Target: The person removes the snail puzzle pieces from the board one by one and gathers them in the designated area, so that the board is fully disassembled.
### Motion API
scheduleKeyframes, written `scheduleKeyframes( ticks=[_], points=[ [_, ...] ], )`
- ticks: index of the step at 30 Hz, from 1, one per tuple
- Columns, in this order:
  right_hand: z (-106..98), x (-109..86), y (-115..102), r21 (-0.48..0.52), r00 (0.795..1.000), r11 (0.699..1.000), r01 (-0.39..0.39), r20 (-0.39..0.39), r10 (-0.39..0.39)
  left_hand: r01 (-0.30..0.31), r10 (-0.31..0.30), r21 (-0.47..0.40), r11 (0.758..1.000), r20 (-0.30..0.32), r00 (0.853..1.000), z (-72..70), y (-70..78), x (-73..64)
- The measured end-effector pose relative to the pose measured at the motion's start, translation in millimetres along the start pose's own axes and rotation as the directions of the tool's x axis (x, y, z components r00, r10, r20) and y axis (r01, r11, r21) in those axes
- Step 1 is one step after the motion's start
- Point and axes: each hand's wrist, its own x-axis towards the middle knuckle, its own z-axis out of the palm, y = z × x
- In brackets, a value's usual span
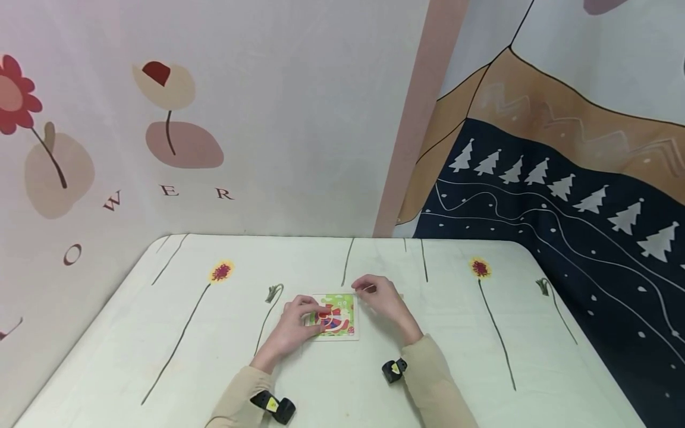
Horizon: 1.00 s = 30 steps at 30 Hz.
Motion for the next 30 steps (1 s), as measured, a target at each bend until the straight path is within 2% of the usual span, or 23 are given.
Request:
scheduleKeyframes(
  ticks=[12, 21, 30],
  points=[
    [12, 8.4, -6, -0.009, 0.996, 1.000, 0.011, 0.086, -0.010, 0.011, -0.011, 0.005, 1.000, 0.026, 1.000, 0.1, -1.1, 2.4],
    [18, 13.6, -12, 0.001, 0.990, 0.999, 0.052, 0.129, -0.052, 0.003, -0.003, -0.001, 1.000, 0.042, 0.999, -1.6, -3.4, 1.8],
    [27, 20.9, -17, -0.015, 0.984, 0.999, 0.039, 0.172, -0.036, -0.009, 0.009, -0.006, 1.000, 0.038, 0.999, -3.5, -4.2, 1.9]
  ],
)
